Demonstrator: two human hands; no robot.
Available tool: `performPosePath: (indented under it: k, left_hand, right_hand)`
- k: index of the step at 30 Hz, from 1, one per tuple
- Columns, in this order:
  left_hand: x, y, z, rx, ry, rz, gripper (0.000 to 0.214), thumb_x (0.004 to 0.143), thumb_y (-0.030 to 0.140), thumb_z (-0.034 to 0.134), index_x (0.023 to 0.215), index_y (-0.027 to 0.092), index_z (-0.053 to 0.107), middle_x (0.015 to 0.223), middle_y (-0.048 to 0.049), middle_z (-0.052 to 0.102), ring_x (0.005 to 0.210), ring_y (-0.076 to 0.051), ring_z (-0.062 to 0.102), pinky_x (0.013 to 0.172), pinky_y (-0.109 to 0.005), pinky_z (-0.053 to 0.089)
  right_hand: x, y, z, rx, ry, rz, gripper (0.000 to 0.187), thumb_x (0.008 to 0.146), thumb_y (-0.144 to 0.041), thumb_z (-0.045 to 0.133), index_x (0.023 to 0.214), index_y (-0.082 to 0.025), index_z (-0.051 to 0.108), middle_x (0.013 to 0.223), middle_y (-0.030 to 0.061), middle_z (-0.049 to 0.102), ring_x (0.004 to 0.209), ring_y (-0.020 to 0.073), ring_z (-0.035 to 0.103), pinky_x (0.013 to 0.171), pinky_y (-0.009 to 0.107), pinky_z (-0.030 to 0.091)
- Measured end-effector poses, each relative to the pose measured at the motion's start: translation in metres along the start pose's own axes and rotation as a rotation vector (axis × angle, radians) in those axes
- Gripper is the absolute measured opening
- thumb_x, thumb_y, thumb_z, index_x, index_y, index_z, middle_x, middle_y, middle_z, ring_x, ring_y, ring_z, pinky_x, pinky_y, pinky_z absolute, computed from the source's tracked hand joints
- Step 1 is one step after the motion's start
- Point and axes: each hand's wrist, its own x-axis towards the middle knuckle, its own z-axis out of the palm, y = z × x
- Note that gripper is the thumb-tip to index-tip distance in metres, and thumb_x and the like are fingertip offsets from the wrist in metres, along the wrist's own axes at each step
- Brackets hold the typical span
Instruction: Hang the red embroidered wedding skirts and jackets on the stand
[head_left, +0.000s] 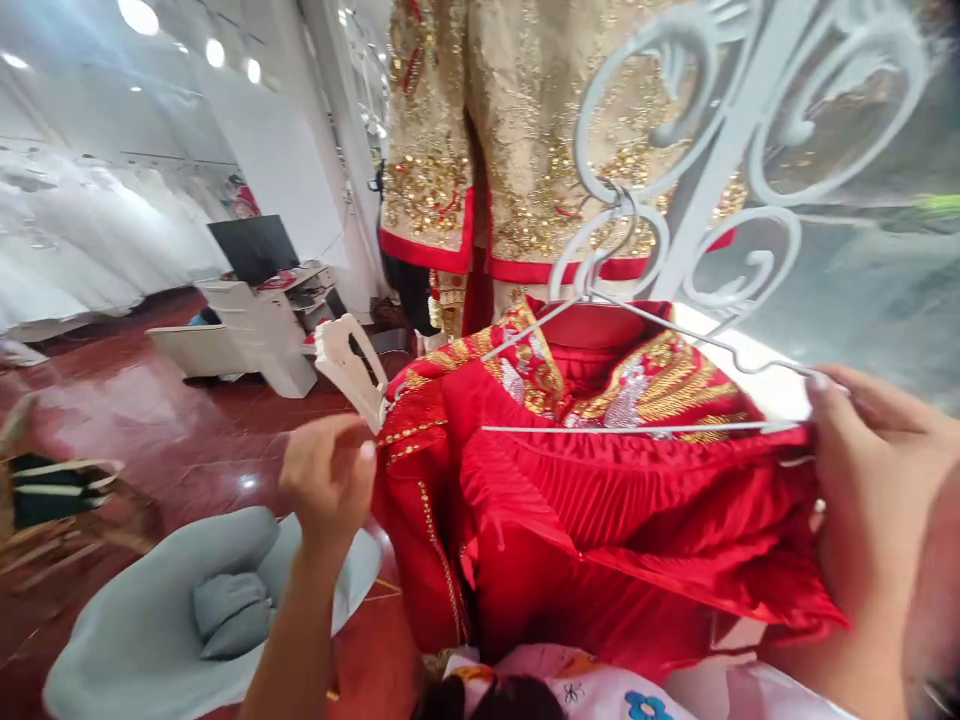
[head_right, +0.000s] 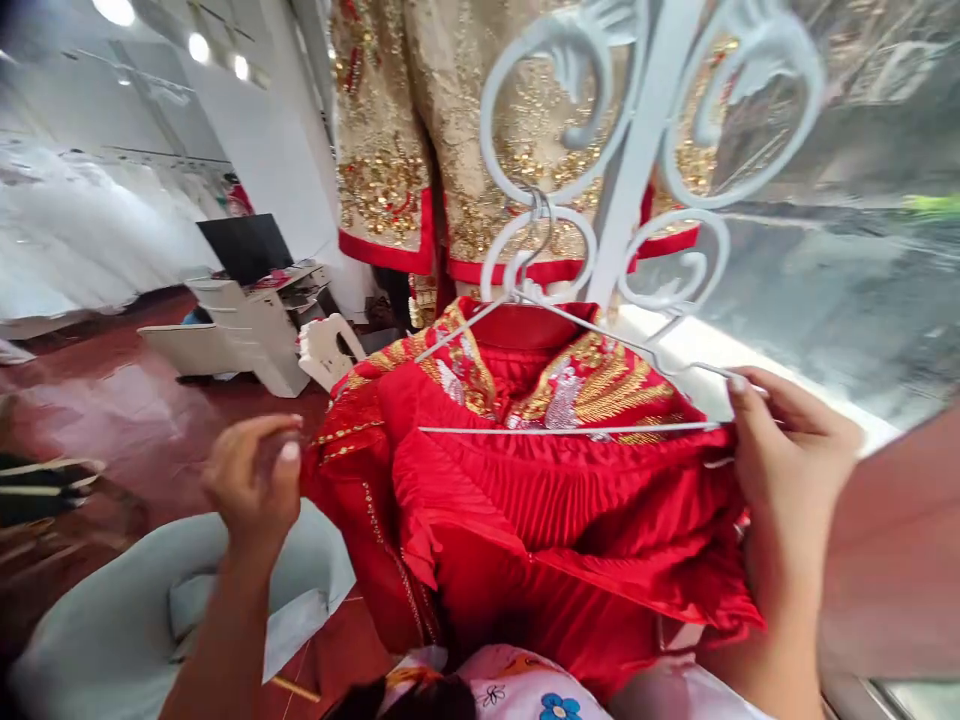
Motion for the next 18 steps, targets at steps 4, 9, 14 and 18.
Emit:
performPosePath:
  k: [4, 9, 14, 18]
  left_hand:
    - [0.074, 0.067, 0.029, -0.110, -0.118, 0.249, 0.022, 0.083, 0.024, 0.056, 0.104, 0.018, 0.059, 0.102, -0.0082, 0.065, 0.099, -0.023, 0.058, 0.093, -0.039, 0.044]
    - [0.091, 0.160, 0.079, -0.210, -0.268, 0.663, 0.031, 0.087, 0.030, 0.050, 0.112, 0.014, 0.059, 0.105, -0.0098, 0.066, 0.097, -0.024, 0.059, 0.084, -0.038, 0.044]
    - [0.069, 0.222, 0.105, -0.119, -0.439, 0.658, 0.041, 0.092, 0.032, 0.045, 0.126, 0.011, 0.053, 0.086, -0.0097, 0.068, 0.079, -0.024, 0.061, 0.082, -0.045, 0.042]
    - [0.060, 0.226, 0.105, -0.106, -0.293, 0.690, 0.030, 0.091, 0.007, 0.037, 0.091, 0.015, 0.066, 0.063, -0.0024, 0.060, 0.068, -0.018, 0.056, 0.091, -0.041, 0.036]
  right_hand:
    - [0.005, -0.004, -0.004, 0.108, -0.097, -0.026, 0.022, 0.074, -0.034, 0.063, 0.085, -0.018, 0.074, 0.072, 0.0073, 0.065, 0.053, 0.0104, 0.048, 0.048, 0.025, 0.033]
    - [0.015, -0.014, -0.008, 0.139, -0.229, 0.015, 0.047, 0.073, -0.034, 0.066, 0.117, -0.017, 0.064, 0.057, -0.0037, 0.048, 0.047, 0.0073, 0.036, 0.046, 0.023, 0.030]
    - [0.022, -0.018, -0.014, 0.171, -0.241, 0.035, 0.062, 0.065, -0.033, 0.074, 0.122, -0.018, 0.058, 0.056, -0.0058, 0.048, 0.047, 0.0088, 0.038, 0.044, 0.024, 0.030]
    - [0.030, -0.012, -0.029, 0.248, -0.325, 0.082, 0.085, 0.055, -0.041, 0.081, 0.130, -0.017, 0.049, 0.057, -0.0068, 0.050, 0.045, 0.0080, 0.038, 0.042, 0.022, 0.028]
